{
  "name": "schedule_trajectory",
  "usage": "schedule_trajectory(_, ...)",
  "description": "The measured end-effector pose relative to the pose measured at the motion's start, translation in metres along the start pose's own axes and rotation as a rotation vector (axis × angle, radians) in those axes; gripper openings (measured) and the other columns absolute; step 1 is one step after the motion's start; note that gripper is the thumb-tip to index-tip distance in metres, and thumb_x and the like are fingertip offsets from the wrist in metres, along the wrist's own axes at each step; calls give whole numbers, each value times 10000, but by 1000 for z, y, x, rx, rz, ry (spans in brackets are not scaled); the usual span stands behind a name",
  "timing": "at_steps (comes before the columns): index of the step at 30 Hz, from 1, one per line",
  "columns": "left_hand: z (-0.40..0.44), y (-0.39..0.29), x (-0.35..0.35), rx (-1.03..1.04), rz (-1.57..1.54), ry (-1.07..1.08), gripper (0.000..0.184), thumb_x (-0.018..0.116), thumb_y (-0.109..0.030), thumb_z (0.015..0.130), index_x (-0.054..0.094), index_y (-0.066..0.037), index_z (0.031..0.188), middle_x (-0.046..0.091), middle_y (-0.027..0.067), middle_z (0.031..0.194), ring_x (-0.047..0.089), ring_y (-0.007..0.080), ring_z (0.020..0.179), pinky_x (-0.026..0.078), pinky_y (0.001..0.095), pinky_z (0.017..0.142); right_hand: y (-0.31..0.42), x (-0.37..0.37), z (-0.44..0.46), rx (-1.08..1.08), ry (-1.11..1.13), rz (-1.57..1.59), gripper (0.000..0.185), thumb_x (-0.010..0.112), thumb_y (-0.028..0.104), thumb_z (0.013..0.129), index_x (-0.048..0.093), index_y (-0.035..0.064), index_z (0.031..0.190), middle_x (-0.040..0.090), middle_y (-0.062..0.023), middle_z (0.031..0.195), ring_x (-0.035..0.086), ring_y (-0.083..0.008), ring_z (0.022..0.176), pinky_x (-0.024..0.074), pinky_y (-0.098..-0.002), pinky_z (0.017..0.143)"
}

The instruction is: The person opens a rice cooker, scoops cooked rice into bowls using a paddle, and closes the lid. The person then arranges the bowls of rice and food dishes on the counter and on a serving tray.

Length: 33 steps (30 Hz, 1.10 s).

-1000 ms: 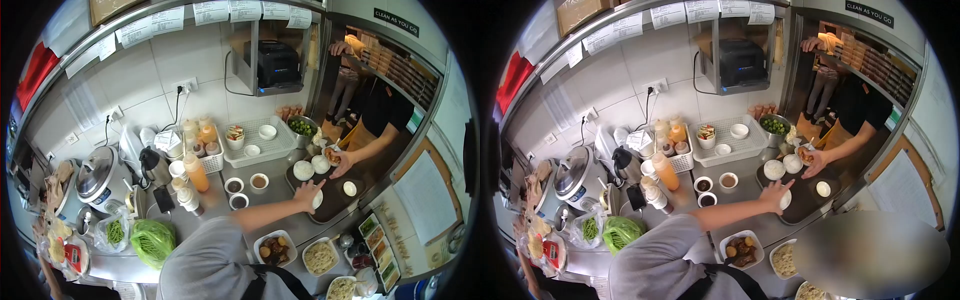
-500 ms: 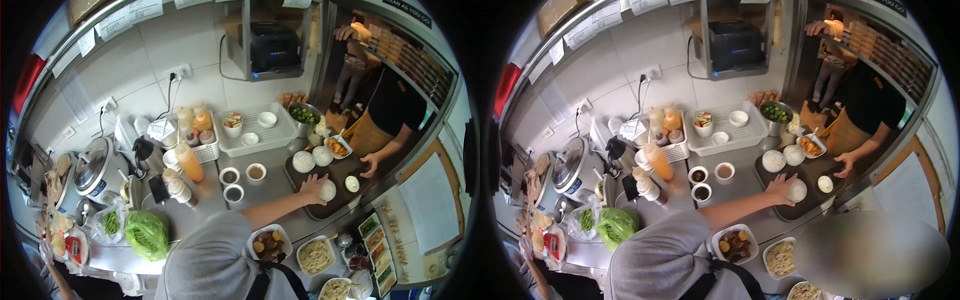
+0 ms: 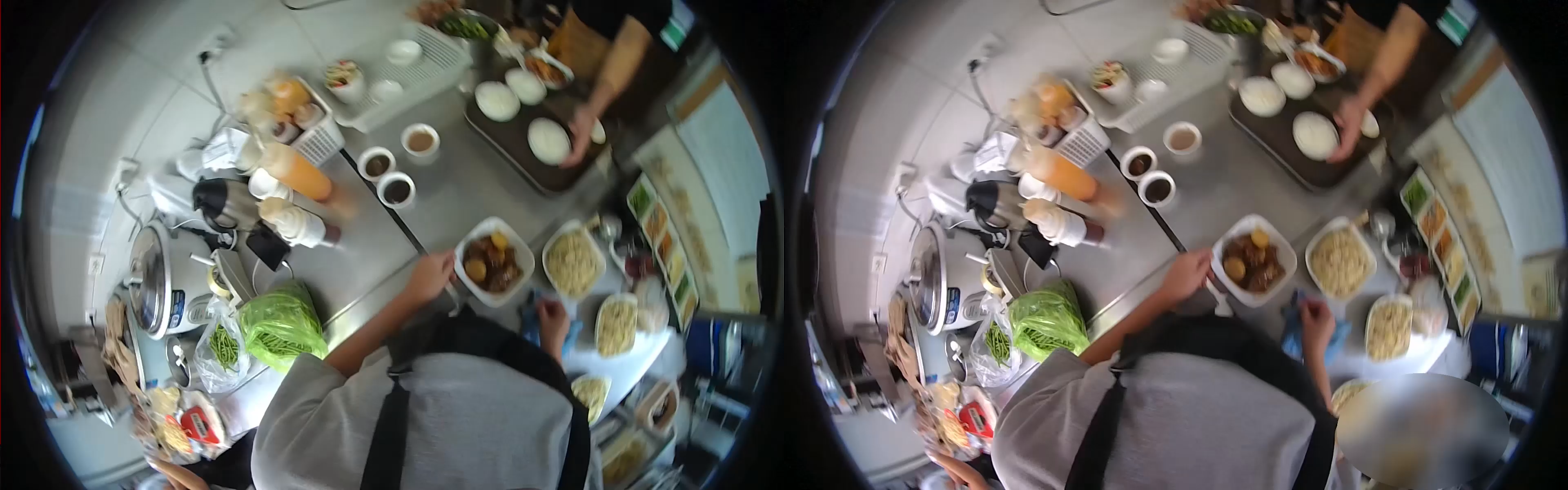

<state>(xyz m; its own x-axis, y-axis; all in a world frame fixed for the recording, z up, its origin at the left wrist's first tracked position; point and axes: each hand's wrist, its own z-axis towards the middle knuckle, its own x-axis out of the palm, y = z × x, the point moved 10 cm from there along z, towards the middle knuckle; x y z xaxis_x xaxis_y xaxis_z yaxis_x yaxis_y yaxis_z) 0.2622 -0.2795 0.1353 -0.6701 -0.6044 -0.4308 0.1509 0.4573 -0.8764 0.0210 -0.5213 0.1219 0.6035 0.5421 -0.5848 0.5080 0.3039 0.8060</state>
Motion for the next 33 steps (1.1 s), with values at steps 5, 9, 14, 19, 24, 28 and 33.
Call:
schedule_trajectory(5, 17, -16, -17, 42, 67, -7, 214, 493, -150, 918, 617, 5, 837, 615, 85, 593, 613, 139, 506, 491, 289, 516, 49, 27, 22, 5, 26, 182, 164, 649, 24, 841, 620, 17, 1002, 676, -104, 869, 643, -143, 792, 502, -275, 744)
schedule_trajectory(9, 24, -8, -33, 76, 232, -4, 186, 509, -122, 879, 625, 14, 827, 592, 99, 555, 608, 158, 482, 490, 295, 502, 92, 54, 62, -226, 16, 163, 157, 634, 23, 846, 613, 25, 1002, 682, -124, 906, 665, -178, 798, 511, -284, 740)
schedule_trajectory(14, 30, -16, -35, 69, 209, 39, 178, 514, -123, 874, 617, 3, 803, 587, 88, 540, 601, 166, 470, 490, 301, 488, 159, 99, 100, -463, 147, 139, 180, 623, 71, 856, 607, 29, 1030, 698, -138, 917, 688, -230, 829, 526, -323, 736)
schedule_trajectory(19, 34, -23, -36, 25, 206, 75, 183, 510, -129, 880, 618, -7, 797, 591, 79, 542, 600, 164, 466, 499, 306, 489, 185, 125, 102, -386, 439, 167, 194, 630, 94, 849, 613, 34, 1032, 705, -132, 893, 687, -220, 795, 528, -325, 713)
schedule_trajectory(24, 36, -21, -36, -6, 212, 48, 185, 527, -161, 871, 627, -43, 770, 599, 94, 535, 610, 203, 462, 513, 347, 559, 178, 127, 109, -432, 482, 69, 311, 712, 124, 780, 609, 33, 1059, 709, -98, 826, 686, -200, 734, 527, -304, 686)
schedule_trajectory(28, 34, -32, -39, 77, 267, 19, 165, 526, -132, 862, 643, -16, 851, 592, 99, 554, 621, 203, 498, 509, 337, 541, 176, 131, 115, -350, 500, 67, 344, 779, 148, 707, 658, 69, 1019, 702, -93, 814, 681, -196, 740, 530, -298, 680)
schedule_trajectory(33, 31, -37, -40, 153, 384, -39, 143, 544, -140, 848, 644, -40, 828, 596, 98, 564, 629, 234, 532, 502, 366, 575, 188, 136, 109, -470, 601, -39, 318, 785, 129, 651, 681, 84, 948, 680, -114, 840, 666, -219, 759, 537, -326, 692)
